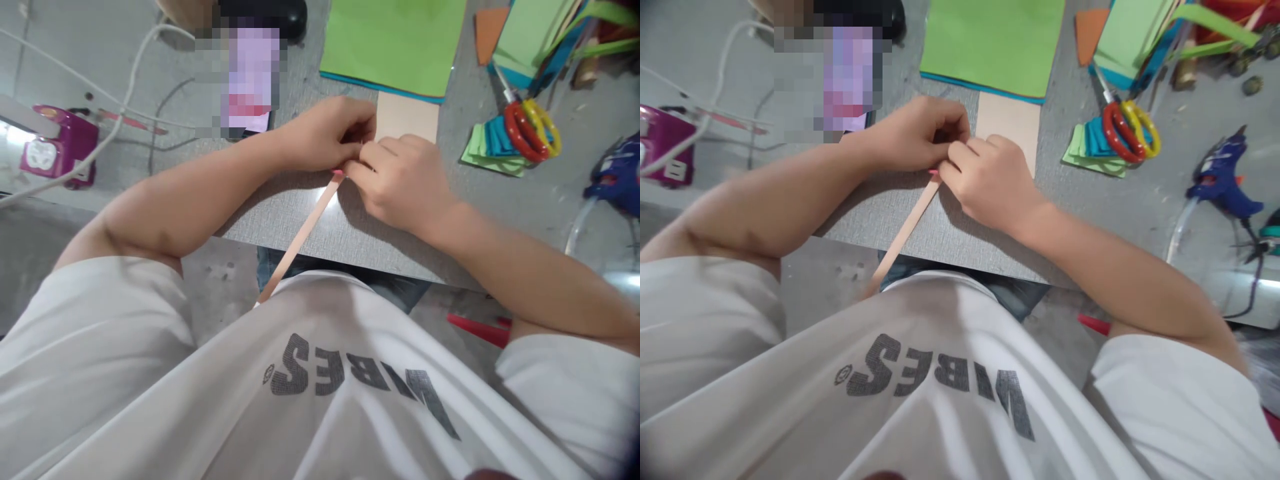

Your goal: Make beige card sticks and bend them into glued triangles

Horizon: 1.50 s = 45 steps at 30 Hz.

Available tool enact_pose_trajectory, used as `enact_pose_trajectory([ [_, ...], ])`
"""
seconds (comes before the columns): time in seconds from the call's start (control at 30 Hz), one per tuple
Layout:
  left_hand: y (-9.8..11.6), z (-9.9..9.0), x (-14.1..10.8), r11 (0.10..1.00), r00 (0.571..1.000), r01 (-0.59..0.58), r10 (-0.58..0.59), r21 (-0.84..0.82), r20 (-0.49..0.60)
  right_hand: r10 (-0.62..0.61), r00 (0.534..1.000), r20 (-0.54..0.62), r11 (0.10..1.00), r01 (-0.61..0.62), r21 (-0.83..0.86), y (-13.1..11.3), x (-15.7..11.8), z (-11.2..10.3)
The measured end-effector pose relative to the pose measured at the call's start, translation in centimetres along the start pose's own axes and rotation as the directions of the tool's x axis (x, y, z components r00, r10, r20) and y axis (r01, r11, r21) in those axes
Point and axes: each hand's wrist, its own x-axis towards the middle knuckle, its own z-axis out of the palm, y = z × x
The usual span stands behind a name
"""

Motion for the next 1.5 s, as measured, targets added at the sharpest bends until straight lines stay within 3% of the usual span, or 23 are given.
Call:
enact_pose_trajectory([
  [0.2,-2.3,0.6,2.2,0.997,0.988,0.075,-0.070,0.026,-0.138,0.003,0.999,-0.044,1.000,-0.003,-0.012,0.6,2.1,1.3],
  [0.43,-2.7,0.7,2.4,0.981,0.992,0.126,-0.121,0.145,-0.046,-0.025,0.999,-0.040,0.998,0.028,0.055,0.9,1.7,1.4],
  [0.53,-2.9,0.7,2.3,0.994,0.994,0.074,-0.066,0.087,-0.091,-0.056,0.998,-0.002,0.997,0.056,0.051,0.6,1.4,1.1],
  [0.63,-2.9,0.6,2.4,0.996,0.981,0.087,-0.090,-0.022,-0.171,-0.044,0.999,0.010,0.993,0.043,0.109,-0.1,1.1,1.1],
  [0.77,-2.6,0.2,2.3,0.990,0.969,0.122,-0.134,-0.069,-0.210,-0.035,0.999,0.001,0.992,0.035,0.119,-1.1,0.6,1.5],
  [1.13,-1.7,-1.4,2.0,0.974,0.972,0.179,-0.154,0.136,-0.178,-0.152,0.987,-0.060,0.982,0.158,0.108,-1.0,-0.4,2.2],
  [1.33,-0.3,-2.7,1.9,0.955,0.948,0.275,-0.251,0.108,-0.195,-0.249,0.968,-0.022,0.965,0.250,0.086,-1.4,-0.9,1.9],
  [1.5,1.5,-2.6,2.0,0.903,0.942,0.334,-0.307,0.271,-0.139,-0.306,0.952,-0.003,0.947,0.304,0.105,-1.3,-0.9,1.5],
])
